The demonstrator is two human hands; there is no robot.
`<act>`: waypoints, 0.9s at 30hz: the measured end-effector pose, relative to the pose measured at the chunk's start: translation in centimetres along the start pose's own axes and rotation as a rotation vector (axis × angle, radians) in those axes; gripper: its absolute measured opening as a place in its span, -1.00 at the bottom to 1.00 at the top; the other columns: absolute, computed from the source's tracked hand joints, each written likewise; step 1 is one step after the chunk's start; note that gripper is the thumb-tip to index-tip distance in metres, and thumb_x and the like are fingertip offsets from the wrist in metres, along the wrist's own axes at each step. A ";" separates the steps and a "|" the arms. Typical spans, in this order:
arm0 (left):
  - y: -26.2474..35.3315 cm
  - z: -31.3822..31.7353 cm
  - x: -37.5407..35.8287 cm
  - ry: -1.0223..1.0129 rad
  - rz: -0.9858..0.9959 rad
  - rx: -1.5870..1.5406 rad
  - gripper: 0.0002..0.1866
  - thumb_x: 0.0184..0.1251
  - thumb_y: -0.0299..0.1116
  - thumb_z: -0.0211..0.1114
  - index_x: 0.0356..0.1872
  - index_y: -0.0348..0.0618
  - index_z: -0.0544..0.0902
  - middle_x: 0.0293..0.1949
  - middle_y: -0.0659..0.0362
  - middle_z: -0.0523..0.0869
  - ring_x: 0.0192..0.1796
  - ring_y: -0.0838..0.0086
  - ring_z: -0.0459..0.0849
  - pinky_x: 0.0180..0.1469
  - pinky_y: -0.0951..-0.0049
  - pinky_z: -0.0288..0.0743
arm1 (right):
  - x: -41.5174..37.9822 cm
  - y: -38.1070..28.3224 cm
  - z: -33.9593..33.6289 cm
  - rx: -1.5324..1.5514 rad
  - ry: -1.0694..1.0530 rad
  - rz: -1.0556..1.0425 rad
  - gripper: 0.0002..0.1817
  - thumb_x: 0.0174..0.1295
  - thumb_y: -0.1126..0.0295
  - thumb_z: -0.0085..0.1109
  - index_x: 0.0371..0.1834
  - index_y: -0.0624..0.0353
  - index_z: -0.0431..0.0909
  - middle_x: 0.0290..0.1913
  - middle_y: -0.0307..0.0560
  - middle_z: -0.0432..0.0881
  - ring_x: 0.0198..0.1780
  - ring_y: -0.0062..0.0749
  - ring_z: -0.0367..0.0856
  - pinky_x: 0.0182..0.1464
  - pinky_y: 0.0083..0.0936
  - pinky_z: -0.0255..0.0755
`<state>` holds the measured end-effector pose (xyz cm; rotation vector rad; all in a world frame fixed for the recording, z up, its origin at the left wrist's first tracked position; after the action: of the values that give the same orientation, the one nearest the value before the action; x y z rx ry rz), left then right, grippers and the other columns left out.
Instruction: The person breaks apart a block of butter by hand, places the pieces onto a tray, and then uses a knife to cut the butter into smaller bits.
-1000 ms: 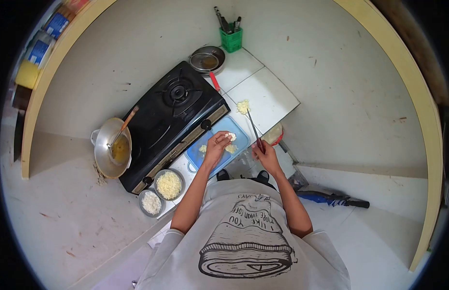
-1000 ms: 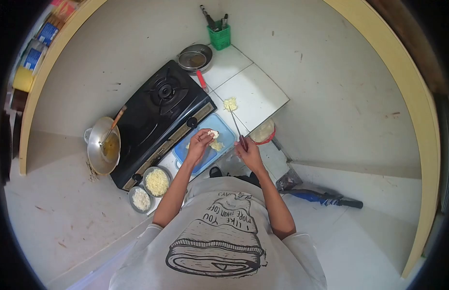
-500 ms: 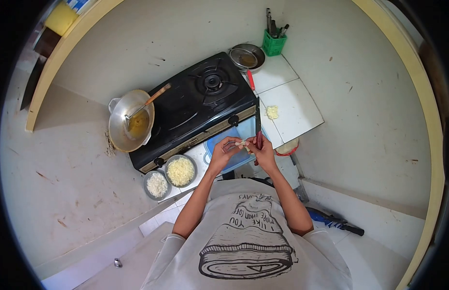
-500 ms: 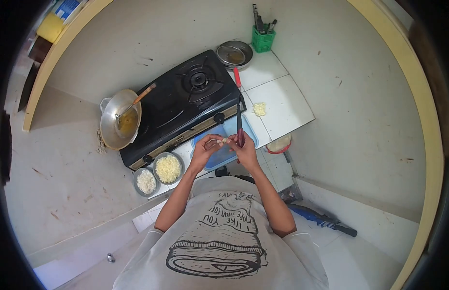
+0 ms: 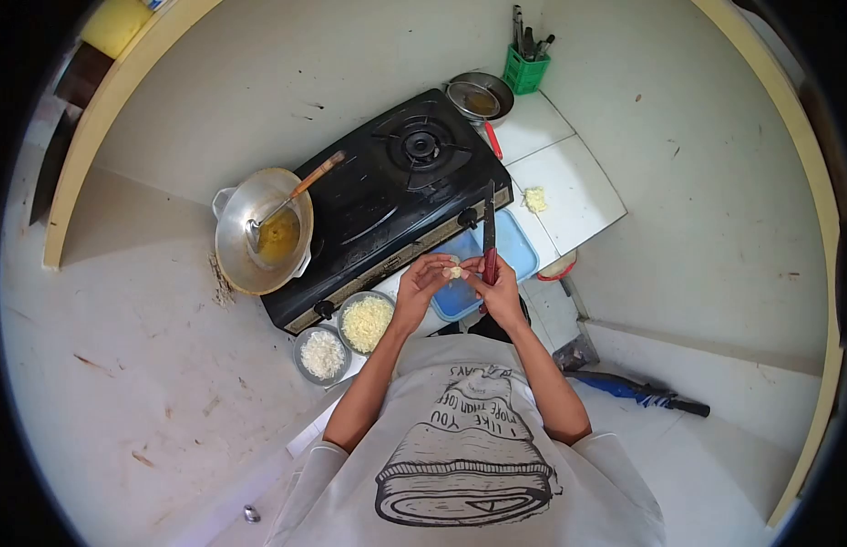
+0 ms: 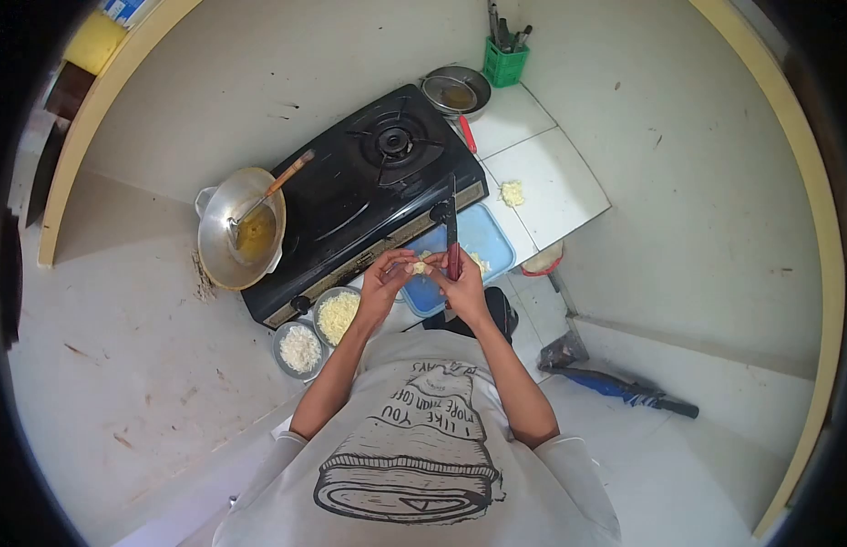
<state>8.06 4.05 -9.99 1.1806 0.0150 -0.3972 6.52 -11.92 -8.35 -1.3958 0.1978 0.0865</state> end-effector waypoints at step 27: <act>-10.0 -3.7 -0.6 -0.101 0.359 1.197 -0.73 0.25 -0.58 0.29 -0.01 -0.28 0.63 -0.02 -0.04 0.62 0.10 -0.01 0.59 0.15 0.15 0.54 | -3.7 10.8 -7.1 -0.391 0.156 0.094 -0.85 0.29 0.48 0.35 -0.27 0.31 0.56 -0.34 -0.12 0.71 -0.29 -0.55 0.60 -0.14 -0.52 0.49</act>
<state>5.15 4.33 -20.23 2.2860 -0.5861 -0.1131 0.40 -16.77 -19.27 -1.7840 0.3922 0.0980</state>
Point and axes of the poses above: each hand's wrist, its own x-axis towards the middle knuckle, its own z-axis out of the palm, y = z × x, the point moved 9 cm from there along x, towards the middle knuckle
